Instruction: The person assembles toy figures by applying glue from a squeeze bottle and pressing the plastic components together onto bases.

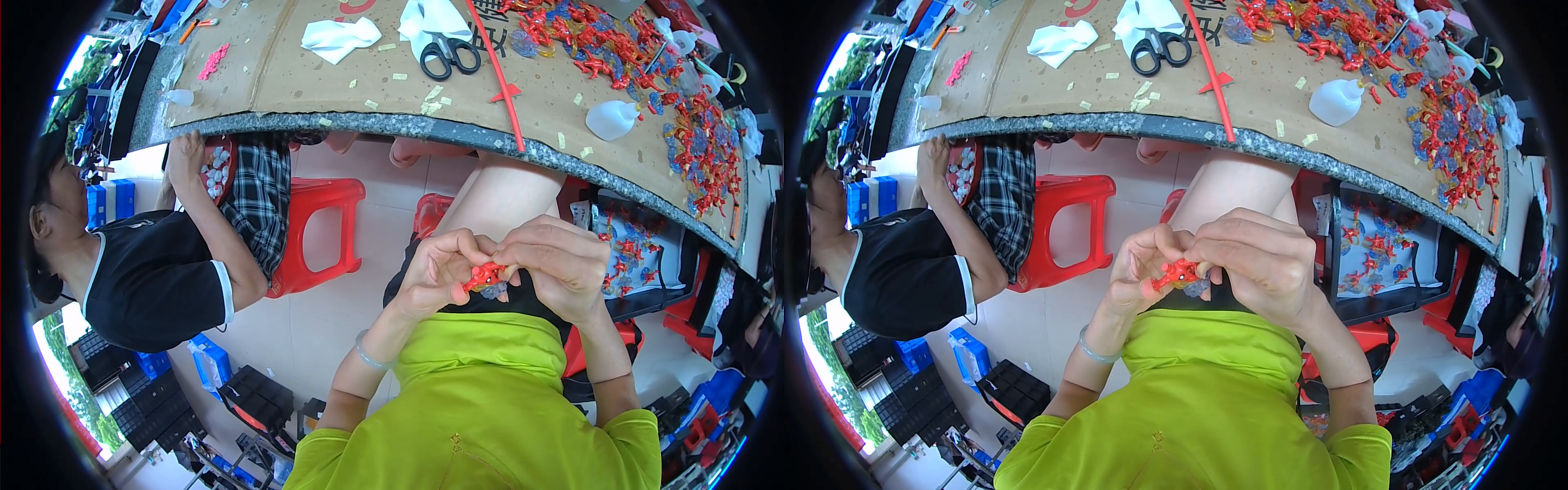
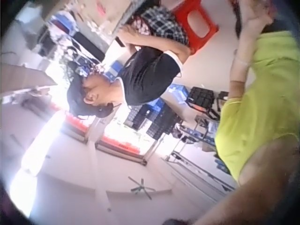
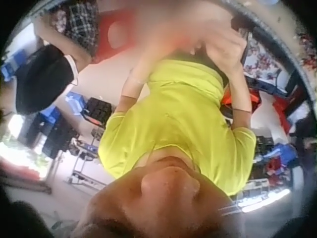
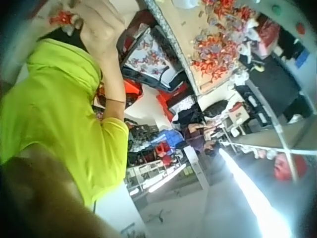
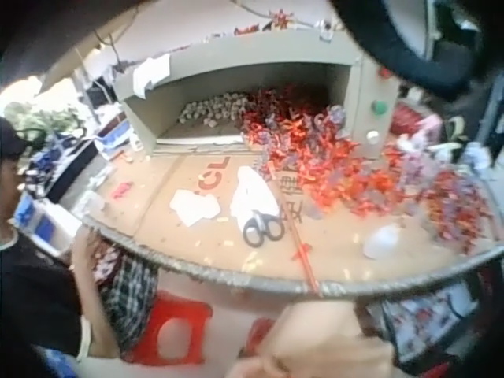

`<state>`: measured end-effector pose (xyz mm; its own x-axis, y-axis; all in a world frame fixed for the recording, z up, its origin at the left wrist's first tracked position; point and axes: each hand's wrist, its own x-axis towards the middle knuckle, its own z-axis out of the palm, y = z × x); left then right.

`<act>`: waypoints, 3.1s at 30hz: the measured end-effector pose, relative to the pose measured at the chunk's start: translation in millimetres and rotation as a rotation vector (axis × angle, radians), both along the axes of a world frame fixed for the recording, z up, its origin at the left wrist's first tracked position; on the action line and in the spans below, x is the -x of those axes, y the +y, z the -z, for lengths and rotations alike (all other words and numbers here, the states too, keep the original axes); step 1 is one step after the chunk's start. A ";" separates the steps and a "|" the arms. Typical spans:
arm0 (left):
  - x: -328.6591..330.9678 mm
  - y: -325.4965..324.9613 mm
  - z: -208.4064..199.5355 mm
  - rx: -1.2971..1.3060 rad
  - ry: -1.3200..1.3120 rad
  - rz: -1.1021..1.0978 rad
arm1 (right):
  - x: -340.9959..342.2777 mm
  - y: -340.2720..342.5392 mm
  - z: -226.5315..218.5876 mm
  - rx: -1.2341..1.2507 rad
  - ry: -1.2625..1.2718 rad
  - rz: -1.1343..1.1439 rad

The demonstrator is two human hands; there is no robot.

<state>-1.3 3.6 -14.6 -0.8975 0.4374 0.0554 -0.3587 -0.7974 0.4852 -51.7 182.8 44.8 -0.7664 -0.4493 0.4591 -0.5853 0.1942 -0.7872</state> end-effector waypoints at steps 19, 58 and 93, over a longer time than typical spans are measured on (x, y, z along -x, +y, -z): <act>2.0 -13.8 -30.4 0.789 0.500 -0.185 | -0.7 9.7 5.0 0.129 -0.016 -0.117; 10.4 3.4 -31.2 0.157 0.179 0.006 | -0.9 7.2 -33.2 0.105 -0.180 0.047; -2.8 10.0 -31.1 0.058 0.163 0.015 | -12.9 6.2 -20.7 0.076 -0.067 0.083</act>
